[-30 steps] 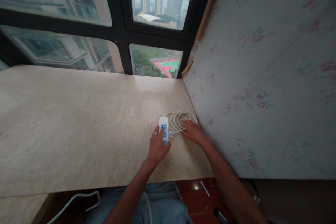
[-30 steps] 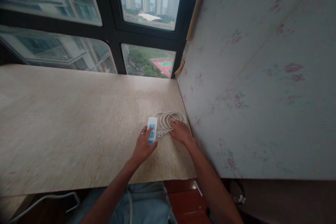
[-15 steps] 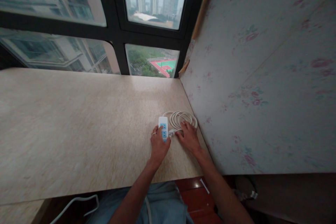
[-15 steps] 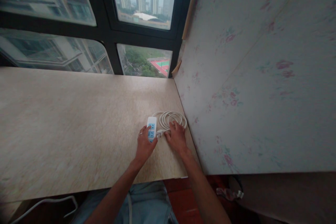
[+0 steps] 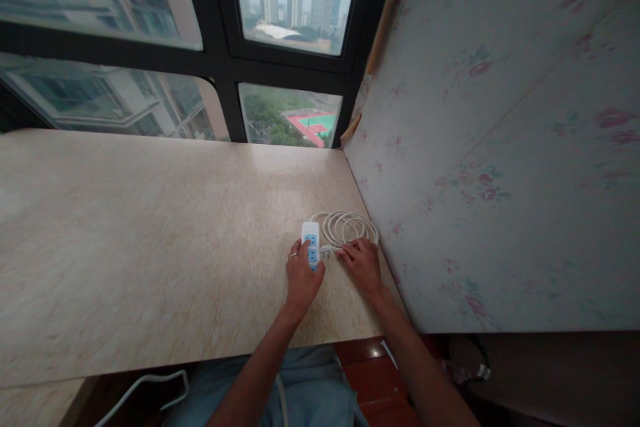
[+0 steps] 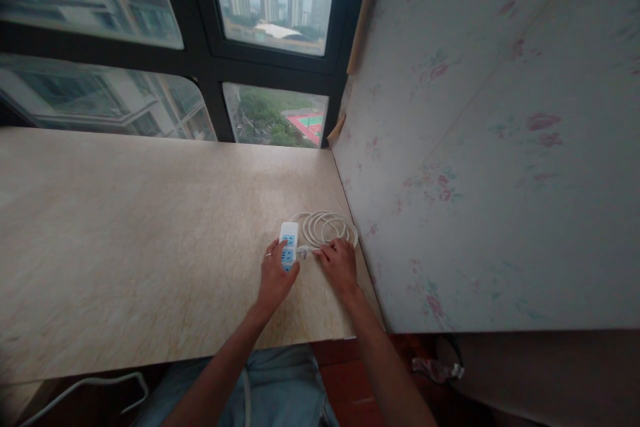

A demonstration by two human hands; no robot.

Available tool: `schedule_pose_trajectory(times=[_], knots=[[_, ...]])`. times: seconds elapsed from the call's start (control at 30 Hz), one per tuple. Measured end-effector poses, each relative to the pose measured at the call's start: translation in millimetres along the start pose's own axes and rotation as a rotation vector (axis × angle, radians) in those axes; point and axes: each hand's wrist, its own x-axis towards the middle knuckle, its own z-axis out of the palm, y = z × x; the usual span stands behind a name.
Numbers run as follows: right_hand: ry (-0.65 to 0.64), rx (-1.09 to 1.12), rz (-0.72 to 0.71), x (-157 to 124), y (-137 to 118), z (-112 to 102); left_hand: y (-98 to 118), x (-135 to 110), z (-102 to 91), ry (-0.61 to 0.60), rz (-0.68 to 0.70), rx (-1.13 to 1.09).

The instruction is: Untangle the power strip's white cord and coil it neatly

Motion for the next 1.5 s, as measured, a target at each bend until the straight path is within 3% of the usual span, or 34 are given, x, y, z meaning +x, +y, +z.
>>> schedule_pose_trajectory(times=[0.27,0.8,1.17,1.33,1.5], knots=[[-0.050,0.051,0.000,3.2,-0.9,2.8,4.1,-0.6,-2.8,-0.016,-0.007,0.018],[0.035,0.304,0.058,15.2,-21.5,0.9,11.4,7.1,-4.3,-0.077,0.012,0.001],[0.174,0.412,0.416,26.4,-19.0,-1.0,37.2,-0.7,19.6,-0.131,0.067,0.026],[0.125,0.306,0.465,36.6,-9.3,3.3,37.3,-1.9,21.9,-0.136,0.047,0.007],[0.054,0.167,0.419,48.4,-3.3,10.8,35.8,2.0,21.6,-0.112,0.082,0.018]])
